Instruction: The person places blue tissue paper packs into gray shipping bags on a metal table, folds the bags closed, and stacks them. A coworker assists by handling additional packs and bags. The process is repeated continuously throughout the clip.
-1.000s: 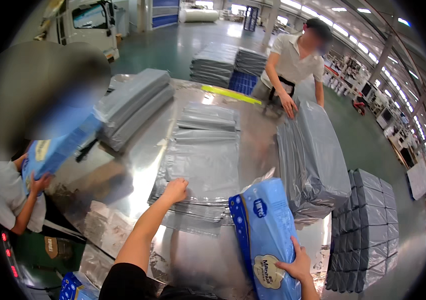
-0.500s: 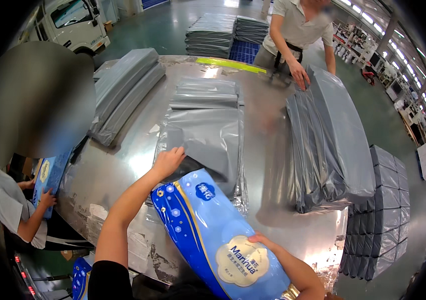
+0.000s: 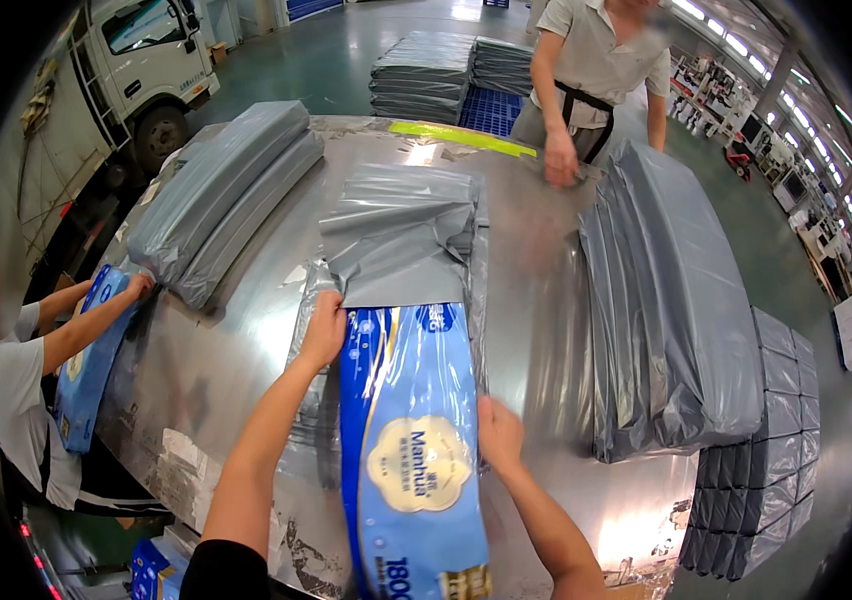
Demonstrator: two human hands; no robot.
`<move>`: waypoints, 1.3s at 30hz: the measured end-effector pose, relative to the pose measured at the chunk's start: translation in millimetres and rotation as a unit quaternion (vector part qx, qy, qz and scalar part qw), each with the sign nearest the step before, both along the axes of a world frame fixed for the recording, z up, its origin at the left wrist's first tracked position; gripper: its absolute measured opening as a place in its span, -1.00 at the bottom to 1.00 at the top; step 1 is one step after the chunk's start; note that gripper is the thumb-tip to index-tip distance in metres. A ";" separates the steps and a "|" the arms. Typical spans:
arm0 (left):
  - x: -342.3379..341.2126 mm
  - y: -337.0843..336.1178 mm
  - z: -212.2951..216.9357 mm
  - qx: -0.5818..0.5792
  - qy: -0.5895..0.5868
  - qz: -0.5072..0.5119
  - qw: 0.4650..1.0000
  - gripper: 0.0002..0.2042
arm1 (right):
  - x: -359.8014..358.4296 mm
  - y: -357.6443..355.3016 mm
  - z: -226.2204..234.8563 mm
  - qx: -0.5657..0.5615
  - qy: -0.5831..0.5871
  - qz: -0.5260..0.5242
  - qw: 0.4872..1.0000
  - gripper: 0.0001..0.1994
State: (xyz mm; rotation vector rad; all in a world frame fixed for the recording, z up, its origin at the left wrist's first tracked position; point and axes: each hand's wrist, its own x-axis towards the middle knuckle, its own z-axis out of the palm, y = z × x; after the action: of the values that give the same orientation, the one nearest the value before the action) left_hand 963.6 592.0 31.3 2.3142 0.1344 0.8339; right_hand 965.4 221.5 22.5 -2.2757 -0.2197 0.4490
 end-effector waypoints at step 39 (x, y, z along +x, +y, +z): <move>-482.9 -189.8 -61.9 -0.641 0.228 0.010 0.733 -0.88 | -343.5 -93.4 42.5 0.081 -0.359 0.127 0.921 -0.85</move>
State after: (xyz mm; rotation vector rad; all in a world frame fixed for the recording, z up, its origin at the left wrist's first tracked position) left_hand 480.8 402.3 -30.7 1.0916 0.7012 0.0057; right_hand 621.9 128.1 65.0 -2.1611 -0.8928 -0.2941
